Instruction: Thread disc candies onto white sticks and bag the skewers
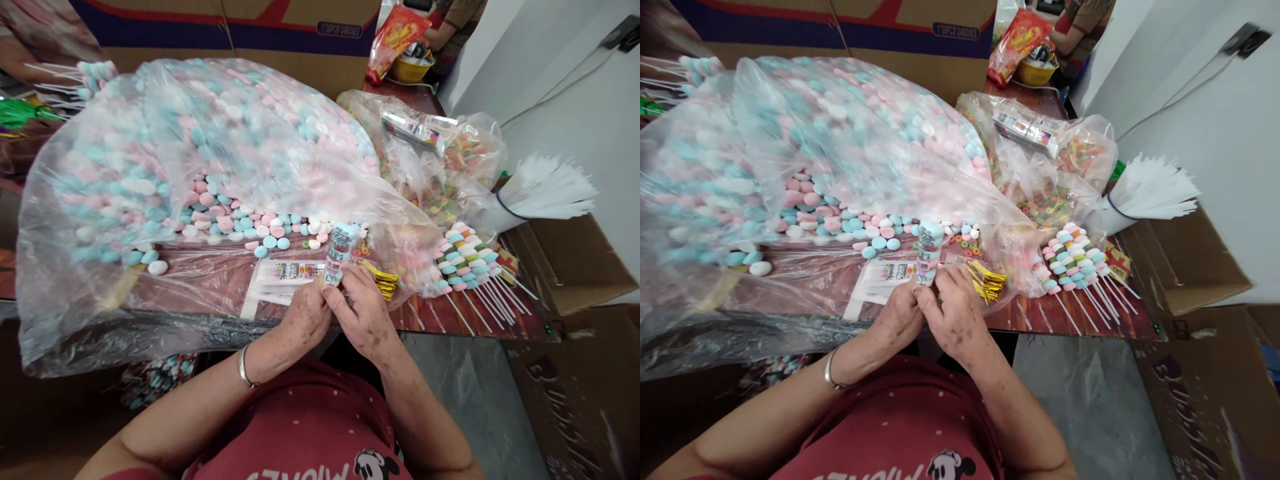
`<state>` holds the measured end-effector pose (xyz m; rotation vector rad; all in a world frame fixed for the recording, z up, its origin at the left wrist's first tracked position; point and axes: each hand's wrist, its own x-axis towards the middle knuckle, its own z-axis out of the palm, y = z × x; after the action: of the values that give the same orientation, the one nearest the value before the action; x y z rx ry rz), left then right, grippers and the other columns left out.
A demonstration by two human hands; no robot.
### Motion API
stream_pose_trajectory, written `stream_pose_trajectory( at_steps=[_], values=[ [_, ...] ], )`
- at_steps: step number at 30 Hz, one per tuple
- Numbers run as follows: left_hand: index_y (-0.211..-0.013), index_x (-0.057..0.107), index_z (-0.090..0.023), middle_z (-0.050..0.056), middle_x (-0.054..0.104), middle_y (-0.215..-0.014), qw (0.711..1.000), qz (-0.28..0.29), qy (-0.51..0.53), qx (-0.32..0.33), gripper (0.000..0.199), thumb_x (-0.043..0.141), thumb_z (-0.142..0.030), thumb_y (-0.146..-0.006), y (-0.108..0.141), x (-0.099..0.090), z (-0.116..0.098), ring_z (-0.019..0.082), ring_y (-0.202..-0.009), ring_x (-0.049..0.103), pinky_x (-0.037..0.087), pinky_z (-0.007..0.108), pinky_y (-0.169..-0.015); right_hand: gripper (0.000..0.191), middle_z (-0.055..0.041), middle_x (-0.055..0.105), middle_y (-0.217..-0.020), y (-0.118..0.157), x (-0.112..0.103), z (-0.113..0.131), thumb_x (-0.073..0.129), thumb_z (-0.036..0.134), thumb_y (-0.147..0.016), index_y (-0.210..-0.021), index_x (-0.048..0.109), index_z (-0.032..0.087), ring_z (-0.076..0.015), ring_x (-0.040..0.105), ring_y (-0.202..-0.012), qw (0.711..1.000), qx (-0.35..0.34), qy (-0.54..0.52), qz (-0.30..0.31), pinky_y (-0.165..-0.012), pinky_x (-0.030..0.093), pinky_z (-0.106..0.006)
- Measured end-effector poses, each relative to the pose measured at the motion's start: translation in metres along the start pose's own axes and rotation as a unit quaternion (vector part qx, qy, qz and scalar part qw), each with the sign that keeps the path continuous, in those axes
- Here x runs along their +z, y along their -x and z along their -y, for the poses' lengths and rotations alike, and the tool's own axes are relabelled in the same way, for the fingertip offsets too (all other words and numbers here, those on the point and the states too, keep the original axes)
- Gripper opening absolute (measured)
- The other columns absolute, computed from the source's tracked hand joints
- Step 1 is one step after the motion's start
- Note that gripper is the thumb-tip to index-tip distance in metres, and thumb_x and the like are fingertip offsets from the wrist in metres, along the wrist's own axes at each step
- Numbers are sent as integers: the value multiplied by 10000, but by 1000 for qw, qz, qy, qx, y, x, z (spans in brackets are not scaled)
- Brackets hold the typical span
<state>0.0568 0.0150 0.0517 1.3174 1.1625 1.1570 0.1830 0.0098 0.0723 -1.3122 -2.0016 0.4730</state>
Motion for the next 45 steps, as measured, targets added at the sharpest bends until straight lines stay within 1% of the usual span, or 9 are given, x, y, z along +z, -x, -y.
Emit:
stream_pose_trajectory(
  at_steps=[8,14,18,20,26,29,32,40,45],
  values=[
    [-911,582,-198,79,679,-838,985,119,-128,9,89,557,-203,-826,18,-1,4,213,-708,593,482,349,-667,203,-26,613,-810,-1,10,-5,394,296,-972,-832,513,209,-165,560,-774,991,75,-111,8,-701,447,-288],
    [-823,652,-223,24,655,-655,877,370,-272,144,193,502,-220,-945,29,-43,-51,171,-565,574,482,302,-626,219,33,597,-659,2,13,-9,401,272,-989,-789,475,224,-122,514,-564,993,45,-88,66,-535,357,-235],
    [-1153,664,-229,129,720,-1098,907,236,-261,233,283,503,-170,-927,24,-63,-64,253,-1011,665,514,369,-900,196,6,627,-702,13,18,-3,433,176,-960,-790,524,213,-130,519,-575,984,-150,44,87,-526,309,-262],
    [-1270,616,-203,152,705,-1170,912,233,-288,175,353,508,-263,-939,17,-68,-58,288,-1086,654,511,406,-943,213,-18,643,-728,19,19,2,413,138,-957,-807,554,195,-136,525,-585,970,-206,107,78,-535,312,-276],
    [-1436,491,-200,105,542,-1475,863,405,-283,-104,583,379,-534,-972,-1,-86,-44,267,-1345,512,437,372,-1089,282,-36,609,-694,22,9,12,370,117,-982,-797,578,158,-162,537,-648,938,-304,160,42,-649,394,-297],
    [-1288,638,-242,61,623,-1388,871,404,-242,-139,525,419,-572,-944,-4,-93,-36,250,-1298,550,446,353,-1077,306,-24,576,-667,19,0,15,380,116,-984,-753,573,166,-163,499,-632,935,-313,167,24,-633,370,-302],
    [-947,768,-252,42,758,-1051,884,416,-163,-139,397,491,-536,-924,-7,-92,-30,232,-1025,670,526,313,-915,310,-18,561,-657,17,-6,13,389,114,-984,-744,577,167,-163,479,-630,936,-313,161,20,-621,349,-307],
    [-626,685,-174,22,617,-604,881,412,5,-233,316,653,-405,-839,-13,-74,-25,137,-556,510,414,250,-551,310,-38,617,-712,9,-15,-9,364,145,-1014,-852,627,136,-164,504,-682,942,-293,142,77,-664,397,-316],
    [-607,650,-148,32,590,-583,878,384,76,-275,317,627,-363,-838,-9,-68,-18,132,-536,531,427,257,-555,251,-106,695,-1119,10,-18,-12,425,178,-1003,-1169,612,152,-233,570,-1081,947,-273,169,3,-964,413,-428]
  ],
)
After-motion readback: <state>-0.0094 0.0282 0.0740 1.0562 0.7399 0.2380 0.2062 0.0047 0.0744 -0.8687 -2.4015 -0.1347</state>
